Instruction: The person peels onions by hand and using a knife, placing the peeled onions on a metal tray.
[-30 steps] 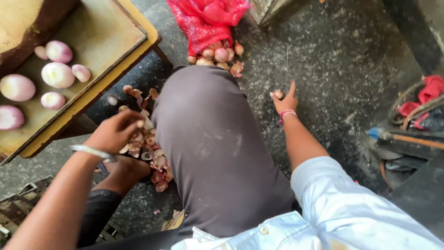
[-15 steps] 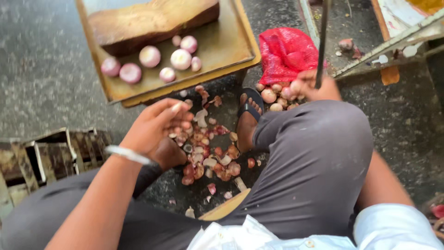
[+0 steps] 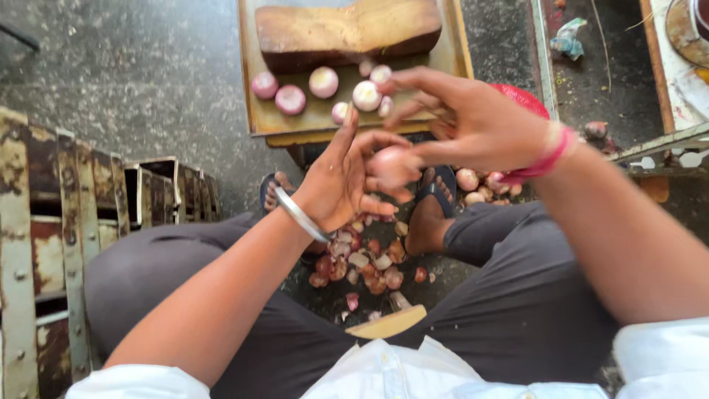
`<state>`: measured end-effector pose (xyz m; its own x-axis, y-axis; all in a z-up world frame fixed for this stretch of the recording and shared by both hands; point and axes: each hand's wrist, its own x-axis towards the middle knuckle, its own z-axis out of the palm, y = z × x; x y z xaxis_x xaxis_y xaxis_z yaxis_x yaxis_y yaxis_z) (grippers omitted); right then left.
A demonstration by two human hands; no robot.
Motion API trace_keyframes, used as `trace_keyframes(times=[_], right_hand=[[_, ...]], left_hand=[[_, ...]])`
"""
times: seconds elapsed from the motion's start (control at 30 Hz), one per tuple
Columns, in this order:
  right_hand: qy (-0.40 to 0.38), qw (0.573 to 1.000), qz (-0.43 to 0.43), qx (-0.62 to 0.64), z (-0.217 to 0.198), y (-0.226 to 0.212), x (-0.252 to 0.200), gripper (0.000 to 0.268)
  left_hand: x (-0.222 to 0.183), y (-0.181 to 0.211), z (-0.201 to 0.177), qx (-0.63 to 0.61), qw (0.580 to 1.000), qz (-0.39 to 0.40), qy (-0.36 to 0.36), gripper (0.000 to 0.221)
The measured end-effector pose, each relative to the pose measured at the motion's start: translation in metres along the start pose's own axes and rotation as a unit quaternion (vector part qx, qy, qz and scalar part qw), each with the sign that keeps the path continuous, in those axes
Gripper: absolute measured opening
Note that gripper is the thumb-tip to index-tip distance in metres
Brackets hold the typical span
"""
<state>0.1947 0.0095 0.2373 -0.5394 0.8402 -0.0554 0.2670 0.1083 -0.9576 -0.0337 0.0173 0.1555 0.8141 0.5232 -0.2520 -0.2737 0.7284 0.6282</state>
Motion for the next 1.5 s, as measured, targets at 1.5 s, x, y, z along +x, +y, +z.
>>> trace_keyframes(times=[1.5], right_hand=[[0.194,0.919,-0.019,-0.344,0.092,0.089,0.009,0.08]], left_hand=[[0.016,-0.045,-0.053,0.379,0.826,0.346,0.233,0.038]])
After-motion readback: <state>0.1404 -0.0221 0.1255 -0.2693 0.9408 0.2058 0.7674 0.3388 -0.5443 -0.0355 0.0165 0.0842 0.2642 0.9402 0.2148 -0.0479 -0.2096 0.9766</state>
